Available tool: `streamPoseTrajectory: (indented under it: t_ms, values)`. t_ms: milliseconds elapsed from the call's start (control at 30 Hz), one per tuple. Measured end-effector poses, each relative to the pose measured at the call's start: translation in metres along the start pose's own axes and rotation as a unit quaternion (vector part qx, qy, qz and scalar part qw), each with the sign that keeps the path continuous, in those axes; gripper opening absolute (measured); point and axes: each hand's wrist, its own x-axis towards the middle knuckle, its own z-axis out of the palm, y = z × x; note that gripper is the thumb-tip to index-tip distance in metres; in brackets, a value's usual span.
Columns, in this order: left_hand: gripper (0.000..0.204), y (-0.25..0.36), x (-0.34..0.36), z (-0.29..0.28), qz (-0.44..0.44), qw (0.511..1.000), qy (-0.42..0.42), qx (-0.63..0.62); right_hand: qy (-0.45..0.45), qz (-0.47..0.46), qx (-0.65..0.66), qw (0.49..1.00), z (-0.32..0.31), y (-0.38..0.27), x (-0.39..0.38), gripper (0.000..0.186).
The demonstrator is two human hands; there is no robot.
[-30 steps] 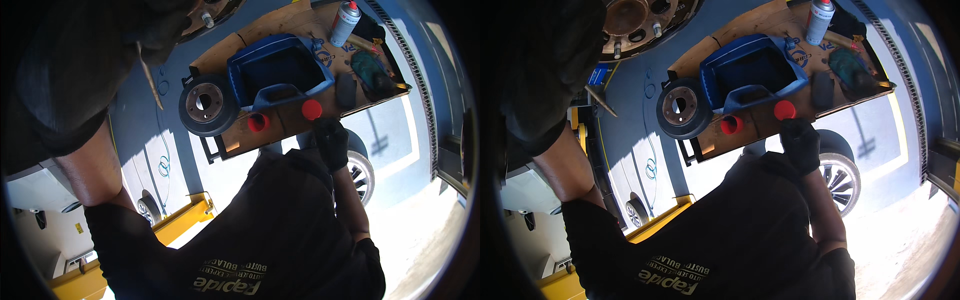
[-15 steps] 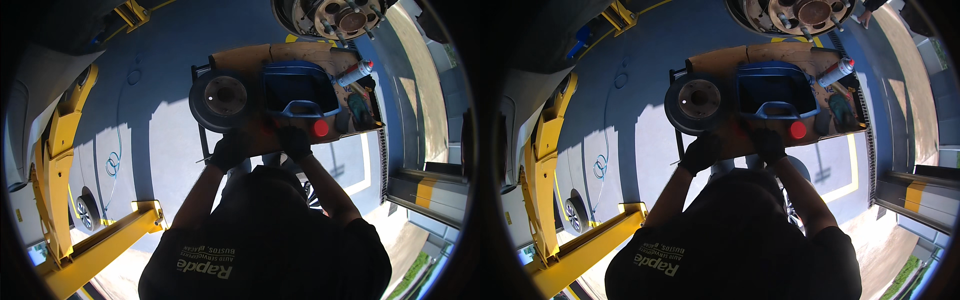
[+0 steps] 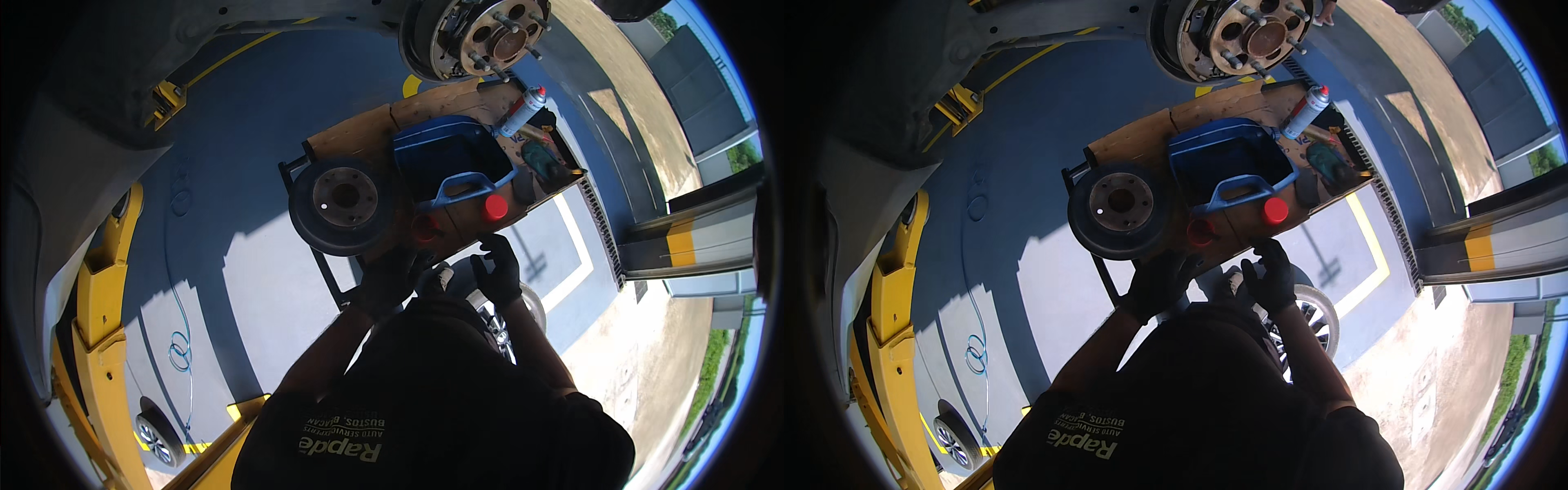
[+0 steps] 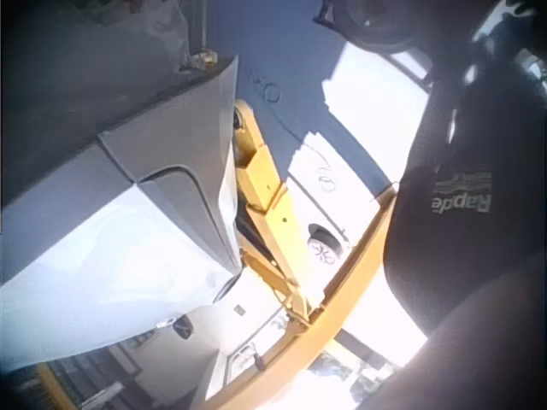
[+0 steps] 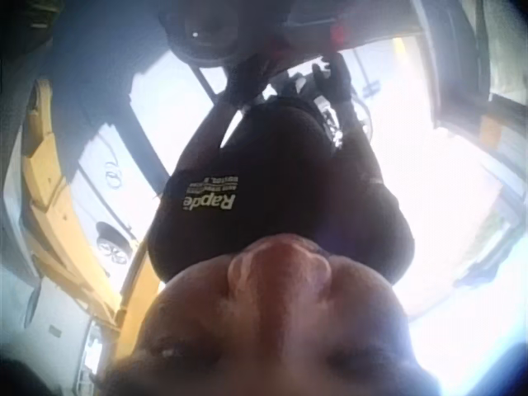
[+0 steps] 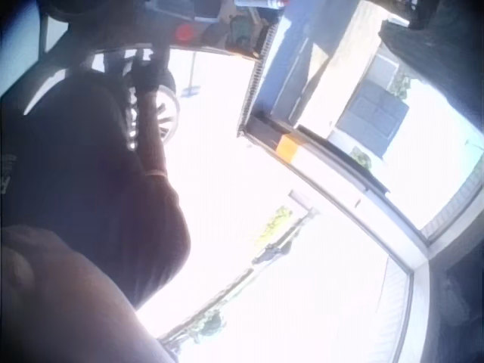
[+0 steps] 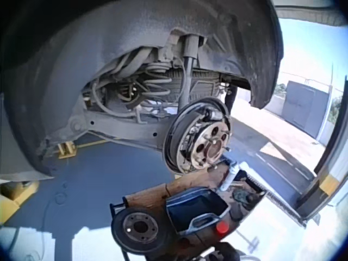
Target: The person works on a car's rear drum brake assembly while the vehicle is on a lift. They use a screwdriver to adjust internal components, then remove the brake drum, inspect the interior, and place the drum back onto the hub.
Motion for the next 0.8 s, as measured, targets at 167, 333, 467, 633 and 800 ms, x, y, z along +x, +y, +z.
streamPoseTrajectory:
  t_ms: [167, 333, 467, 633, 800]
  values:
    - [0.049, 0.083, 0.062, -0.046, 0.092, 0.996, 0.0, 0.002, -0.016, -0.144, 0.101, 0.984, 0.013, -0.051, 0.016, 0.048]
    - [0.059, 0.14, 0.122, -0.063, 0.184, 0.98, 0.06, 0.051, 0.066, -0.158, 0.059, 0.984, -0.042, -0.091, 0.077, 0.049]
    - [0.058, 0.178, 0.142, -0.086, 0.202, 0.965, 0.116, 0.119, 0.117, -0.122, 0.511, 0.843, -0.13, -0.139, 0.148, 0.07]
    - [0.05, 0.125, 0.141, -0.082, 0.066, 0.948, 0.247, 0.189, 0.197, -0.341, 0.465, 0.793, -0.241, -0.15, 0.24, 0.067]
    - [0.043, 0.105, 0.125, -0.046, -0.125, 0.913, 0.327, 0.209, 0.065, -0.482, 0.525, 0.699, -0.308, -0.14, 0.327, 0.061]
